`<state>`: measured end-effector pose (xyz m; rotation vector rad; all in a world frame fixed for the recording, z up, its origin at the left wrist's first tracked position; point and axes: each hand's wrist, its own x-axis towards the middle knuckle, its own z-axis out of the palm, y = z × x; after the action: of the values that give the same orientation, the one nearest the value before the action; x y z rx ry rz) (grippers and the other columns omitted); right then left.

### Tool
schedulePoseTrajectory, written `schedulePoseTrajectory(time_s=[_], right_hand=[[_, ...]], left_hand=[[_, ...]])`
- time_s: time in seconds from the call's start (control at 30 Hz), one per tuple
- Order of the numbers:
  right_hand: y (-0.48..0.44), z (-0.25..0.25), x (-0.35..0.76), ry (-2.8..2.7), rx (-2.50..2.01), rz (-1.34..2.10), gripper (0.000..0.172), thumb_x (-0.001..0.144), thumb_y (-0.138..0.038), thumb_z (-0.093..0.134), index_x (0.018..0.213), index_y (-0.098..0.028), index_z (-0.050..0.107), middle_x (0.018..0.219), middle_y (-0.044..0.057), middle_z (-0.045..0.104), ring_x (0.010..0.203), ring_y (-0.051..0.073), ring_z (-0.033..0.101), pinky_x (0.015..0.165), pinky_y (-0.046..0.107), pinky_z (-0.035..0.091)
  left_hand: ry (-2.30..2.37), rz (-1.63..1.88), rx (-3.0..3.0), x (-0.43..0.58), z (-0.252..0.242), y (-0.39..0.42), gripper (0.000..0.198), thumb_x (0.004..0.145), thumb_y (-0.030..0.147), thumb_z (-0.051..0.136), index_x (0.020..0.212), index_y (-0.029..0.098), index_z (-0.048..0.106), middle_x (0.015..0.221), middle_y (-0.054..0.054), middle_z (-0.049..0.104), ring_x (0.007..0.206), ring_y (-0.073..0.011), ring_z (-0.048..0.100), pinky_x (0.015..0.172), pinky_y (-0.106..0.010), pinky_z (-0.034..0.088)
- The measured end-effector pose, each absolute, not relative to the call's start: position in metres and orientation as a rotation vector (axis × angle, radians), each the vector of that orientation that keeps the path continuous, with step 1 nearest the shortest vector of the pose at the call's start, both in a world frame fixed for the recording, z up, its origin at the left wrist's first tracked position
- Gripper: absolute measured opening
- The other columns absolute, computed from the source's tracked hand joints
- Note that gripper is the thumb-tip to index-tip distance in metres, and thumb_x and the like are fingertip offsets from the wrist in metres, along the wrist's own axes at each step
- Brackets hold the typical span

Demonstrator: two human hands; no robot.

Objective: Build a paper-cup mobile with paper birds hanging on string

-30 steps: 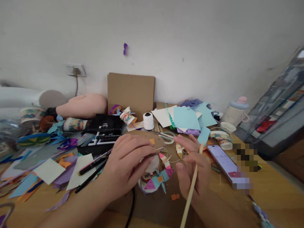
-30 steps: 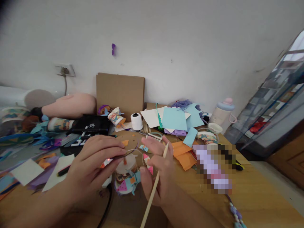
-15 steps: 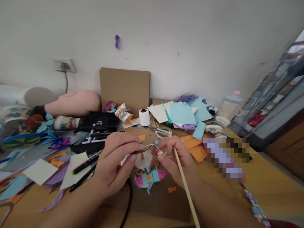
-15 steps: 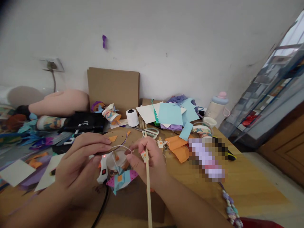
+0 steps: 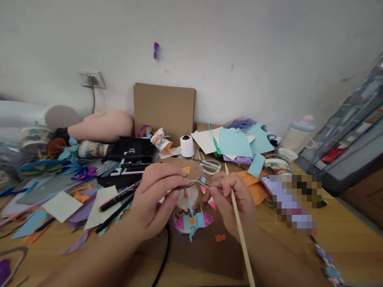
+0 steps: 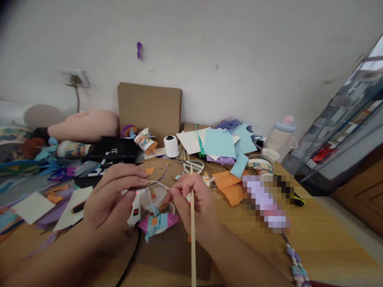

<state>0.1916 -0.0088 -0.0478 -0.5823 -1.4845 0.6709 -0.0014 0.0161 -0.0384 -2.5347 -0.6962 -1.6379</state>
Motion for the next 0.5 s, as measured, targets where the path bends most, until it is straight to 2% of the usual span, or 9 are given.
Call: schedulePoseTrajectory(time_s=[0.5], right_hand=[[-0.0087,-0.0483,0.1954,-1.415,-0.587,0.56,0.023,0.094,-0.016,0.053,0.079,-0.026,0.04,0.068,-0.003,0.065,0.069,0.017,0.055,0.069,0.036,0.044]], left_hand=[[-0.616,-1.556,-2.555,-0.0007,-0.0402,0.0137,0.037,0.087,0.002,0.05,0.118,0.019,0.06,0.112,-0.009,0.065,0.106,-0.0227,0.06,0.092,-0.042,0.051]])
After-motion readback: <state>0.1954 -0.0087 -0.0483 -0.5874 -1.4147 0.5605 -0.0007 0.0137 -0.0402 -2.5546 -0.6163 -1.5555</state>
